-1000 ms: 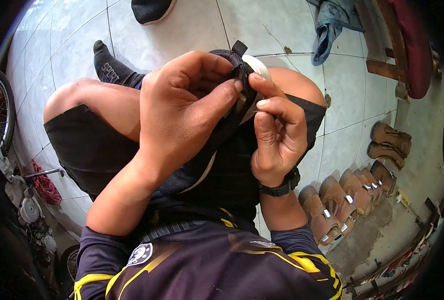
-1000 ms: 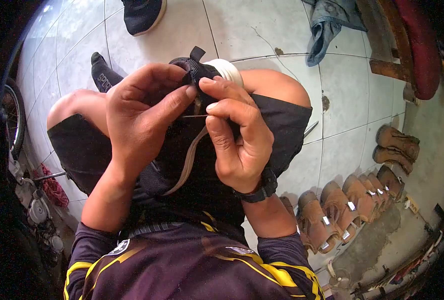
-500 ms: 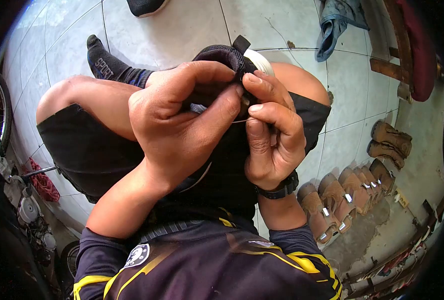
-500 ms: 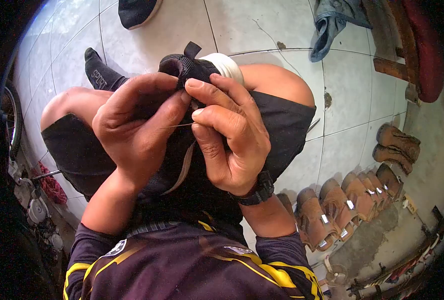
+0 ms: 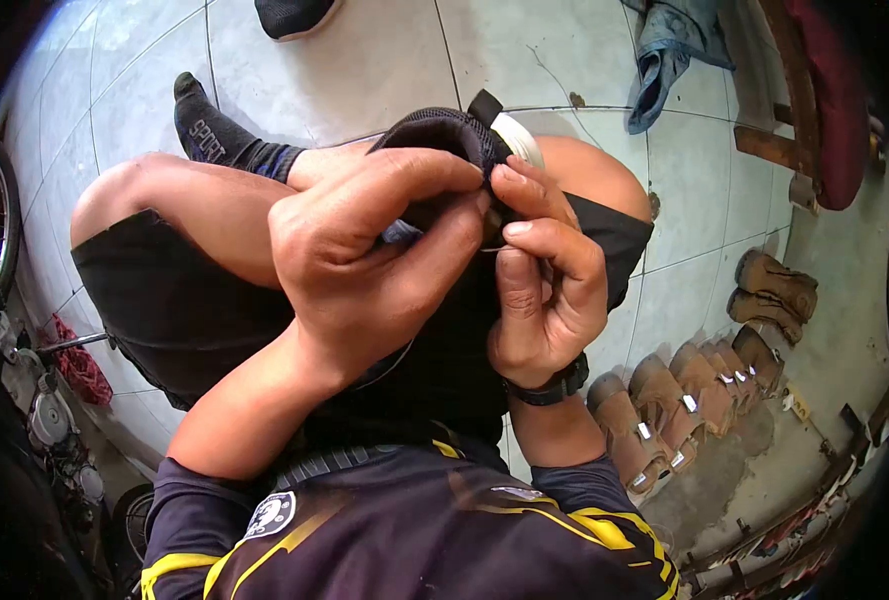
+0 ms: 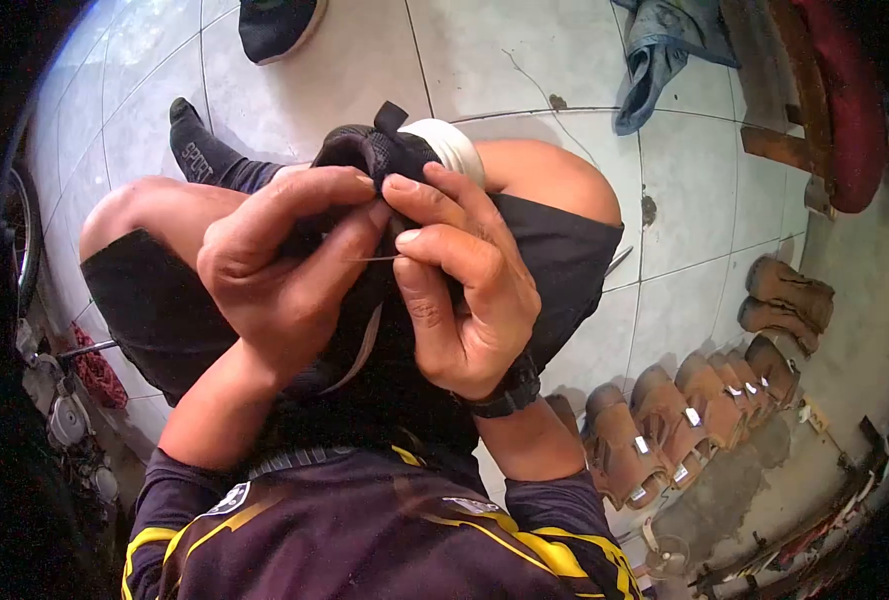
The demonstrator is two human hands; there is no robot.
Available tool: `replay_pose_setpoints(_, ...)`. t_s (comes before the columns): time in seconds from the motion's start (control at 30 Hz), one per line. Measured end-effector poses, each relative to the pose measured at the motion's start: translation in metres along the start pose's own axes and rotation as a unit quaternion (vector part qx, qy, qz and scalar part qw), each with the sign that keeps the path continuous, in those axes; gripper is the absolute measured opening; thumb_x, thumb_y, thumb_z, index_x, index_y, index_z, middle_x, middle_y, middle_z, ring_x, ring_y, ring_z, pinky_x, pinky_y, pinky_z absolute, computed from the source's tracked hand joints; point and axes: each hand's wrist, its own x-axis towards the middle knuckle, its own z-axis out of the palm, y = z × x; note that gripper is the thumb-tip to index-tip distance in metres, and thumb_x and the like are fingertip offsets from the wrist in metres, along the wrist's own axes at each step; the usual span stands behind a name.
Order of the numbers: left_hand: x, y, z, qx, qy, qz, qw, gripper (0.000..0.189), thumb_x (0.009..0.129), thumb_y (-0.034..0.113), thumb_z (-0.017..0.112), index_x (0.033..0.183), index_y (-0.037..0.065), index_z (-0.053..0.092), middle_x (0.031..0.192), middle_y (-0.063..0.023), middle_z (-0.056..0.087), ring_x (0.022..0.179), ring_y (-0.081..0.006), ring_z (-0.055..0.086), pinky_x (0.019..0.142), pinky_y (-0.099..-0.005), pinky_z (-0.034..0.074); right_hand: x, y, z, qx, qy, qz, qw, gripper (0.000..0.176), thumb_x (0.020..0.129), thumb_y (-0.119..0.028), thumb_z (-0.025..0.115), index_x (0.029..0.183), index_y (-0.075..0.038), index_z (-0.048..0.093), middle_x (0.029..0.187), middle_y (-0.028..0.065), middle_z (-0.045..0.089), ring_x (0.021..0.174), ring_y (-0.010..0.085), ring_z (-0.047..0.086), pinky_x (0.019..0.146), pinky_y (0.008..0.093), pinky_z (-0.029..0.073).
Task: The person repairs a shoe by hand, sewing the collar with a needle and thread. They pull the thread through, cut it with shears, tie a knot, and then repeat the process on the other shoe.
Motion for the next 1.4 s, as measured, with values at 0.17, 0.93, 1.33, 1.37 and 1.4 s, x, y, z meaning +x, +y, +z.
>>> replay_pose_setpoints(0.17, -0.003, 0.013, 0.001, -0.010, -0.012, -0.062, 0.998, 0.017, 0.079, 0.001, 0.082, 0.091, -0.003, 0.072, 0.075, -0.0079, 0.071, 0.066, -0.0115, 0.068, 0.059, -0.0238, 0.051, -0.002, -0.004, -0.001, 0.091, 0.016, 0.030, 0.995, 0.011, 0.103, -0.001, 0.056, 0.113, 0.001, 0.052, 0.119, 0.0317, 0.069, 0.127, 0.0393, 0.062, 0.116, 0.0542, 0.038)
replay_pose_setpoints(0.93, 0.005, -0.013, 0.001, -0.089, -0.027, -0.119, 0.988, 0.021, 0.071, -0.006, 0.086, 0.085, -0.003, 0.071, 0.079, -0.0123, 0.071, 0.069, -0.0189, 0.071, 0.063, -0.0269, 0.056, 0.081, -0.021, -0.046, -0.142, -0.150, 0.138, 0.969, 0.014, 0.078, 0.011, 0.076, 0.092, 0.006, 0.075, 0.093, 0.0149, 0.068, 0.077, 0.0172, 0.066, 0.068, 0.0242, 0.051)
replay_pose_setpoints(1.33, 0.004, -0.013, 0.000, -0.089, -0.016, -0.126, 0.988, 0.024, 0.070, -0.008, 0.086, 0.088, -0.003, 0.071, 0.083, -0.0132, 0.073, 0.073, -0.0177, 0.072, 0.067, -0.0265, 0.057, 0.081, -0.007, -0.038, 0.022, -0.085, 0.269, 0.959, 0.011, 0.088, 0.001, 0.075, 0.097, 0.006, 0.072, 0.090, 0.0167, 0.070, 0.070, 0.0159, 0.070, 0.050, 0.0195, 0.052)
replay_pose_setpoints(1.37, 0.005, -0.011, 0.000, -0.063, -0.014, -0.118, 0.991, 0.024, 0.070, -0.008, 0.086, 0.089, -0.003, 0.072, 0.084, -0.0133, 0.073, 0.074, -0.0180, 0.073, 0.068, -0.0265, 0.057, 0.080, -0.005, -0.040, 0.054, -0.090, 0.274, 0.956, 0.012, 0.088, 0.001, 0.075, 0.099, 0.006, 0.072, 0.090, 0.0171, 0.070, 0.069, 0.0169, 0.070, 0.050, 0.0204, 0.053)
replay_pose_setpoints(1.4, 0.005, -0.010, -0.001, -0.050, -0.012, -0.114, 0.992, 0.024, 0.071, -0.007, 0.086, 0.090, -0.003, 0.072, 0.085, -0.0134, 0.074, 0.074, -0.0181, 0.073, 0.069, -0.0265, 0.057, 0.079, -0.005, -0.041, 0.070, -0.092, 0.276, 0.954, 0.013, 0.089, 0.001, 0.076, 0.100, 0.006, 0.072, 0.090, 0.0174, 0.070, 0.069, 0.0175, 0.071, 0.050, 0.0208, 0.053)
